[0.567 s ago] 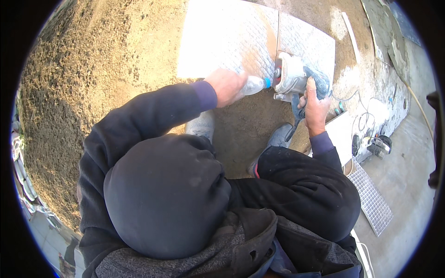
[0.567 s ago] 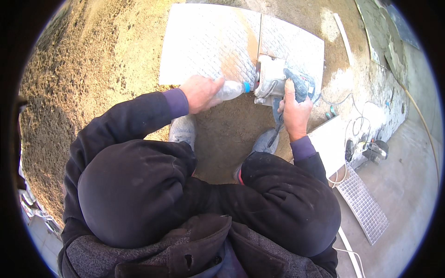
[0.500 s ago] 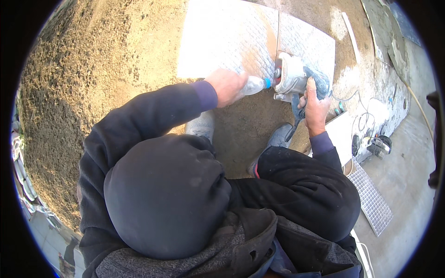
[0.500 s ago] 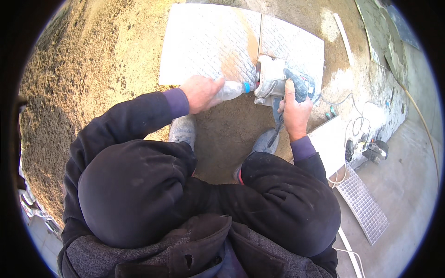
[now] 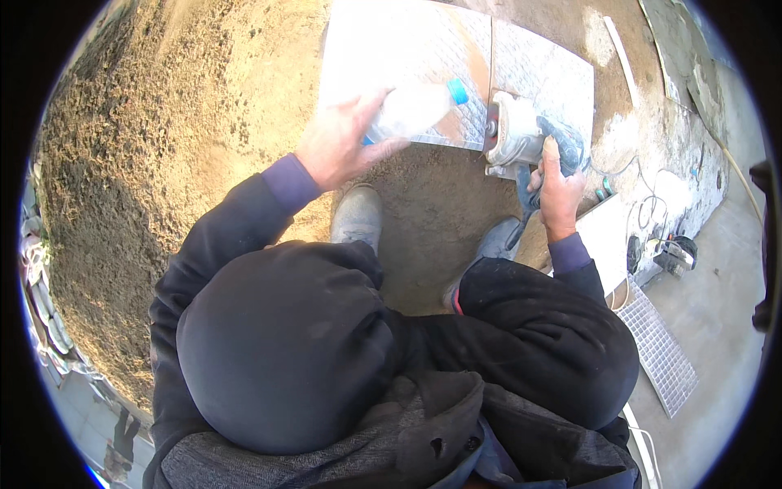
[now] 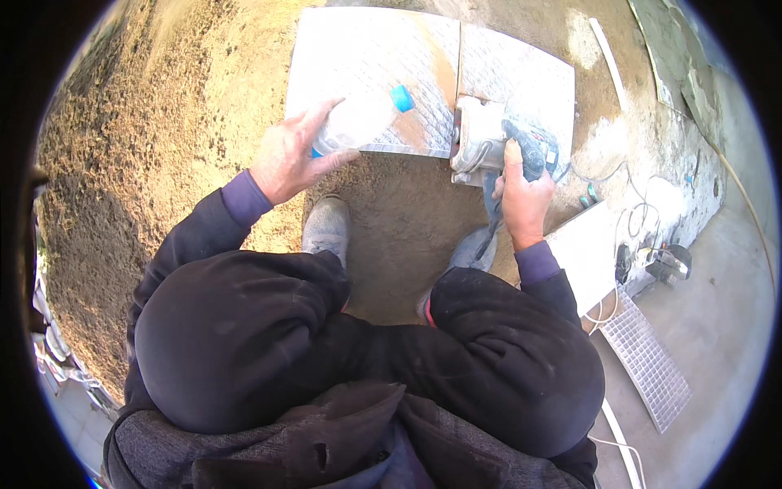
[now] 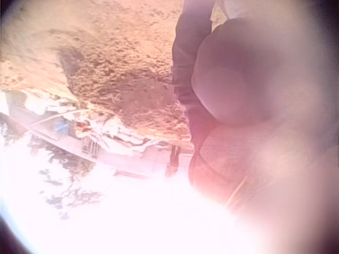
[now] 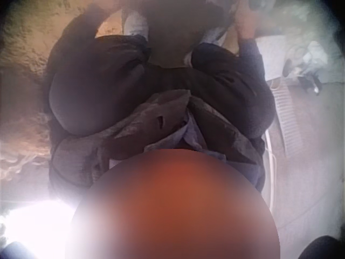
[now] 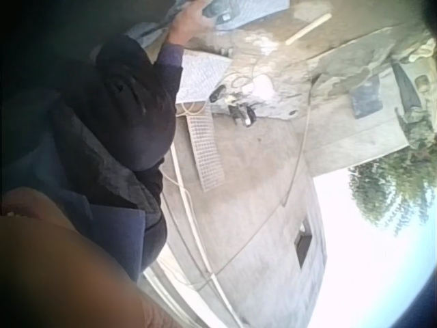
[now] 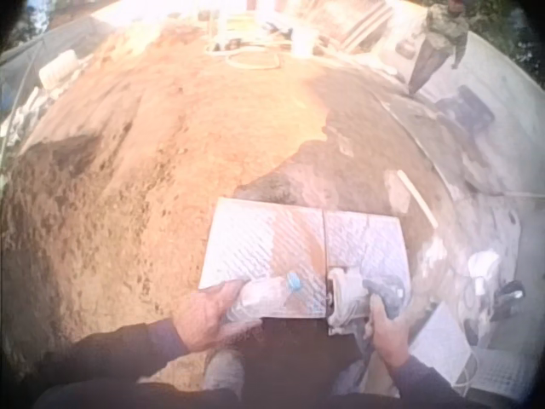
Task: The person installs white tiles on a prepared sand base, using a rubber mallet to tap them into place. They cut a tile with an angle grinder while pouring water from a bottle, then place and secure the cut piece.
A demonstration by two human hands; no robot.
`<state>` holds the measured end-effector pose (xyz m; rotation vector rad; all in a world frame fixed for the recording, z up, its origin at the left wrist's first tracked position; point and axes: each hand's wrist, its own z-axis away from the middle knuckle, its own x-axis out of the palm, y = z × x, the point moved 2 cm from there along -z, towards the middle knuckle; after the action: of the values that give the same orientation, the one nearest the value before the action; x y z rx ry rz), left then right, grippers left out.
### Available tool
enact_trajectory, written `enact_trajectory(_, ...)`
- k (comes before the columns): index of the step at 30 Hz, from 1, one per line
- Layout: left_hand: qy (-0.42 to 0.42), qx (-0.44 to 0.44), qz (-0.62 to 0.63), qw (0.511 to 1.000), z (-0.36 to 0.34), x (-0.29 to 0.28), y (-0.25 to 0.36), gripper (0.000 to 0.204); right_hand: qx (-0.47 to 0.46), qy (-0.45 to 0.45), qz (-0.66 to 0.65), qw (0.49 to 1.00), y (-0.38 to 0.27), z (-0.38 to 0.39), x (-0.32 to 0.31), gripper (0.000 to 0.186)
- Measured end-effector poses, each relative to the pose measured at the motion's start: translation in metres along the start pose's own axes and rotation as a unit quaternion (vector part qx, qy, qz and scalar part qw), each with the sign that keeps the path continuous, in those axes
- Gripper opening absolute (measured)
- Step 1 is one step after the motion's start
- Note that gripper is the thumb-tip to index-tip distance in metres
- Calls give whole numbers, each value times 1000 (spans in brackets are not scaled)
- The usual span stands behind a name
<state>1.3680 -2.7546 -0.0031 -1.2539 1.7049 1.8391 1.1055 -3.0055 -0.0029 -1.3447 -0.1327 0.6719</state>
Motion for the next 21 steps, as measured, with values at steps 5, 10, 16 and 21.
enact_trajectory(5,200,-88,145,965,-5,-42,-82,68,1,7,5,1000,2,0,-1,32)
enact_trajectory(10,331,-195,284,879,8,-38,-190,66,4,4,6,1000,1,-1,-2,32)
enact_trajectory(16,381,-297,200,852,62,-14,-215,91,8,1,20,1000,-1,3,-2,25)
enact_trajectory(21,298,-418,275,813,109,39,-153,79,2,3,5,1000,-4,2,-3,31)
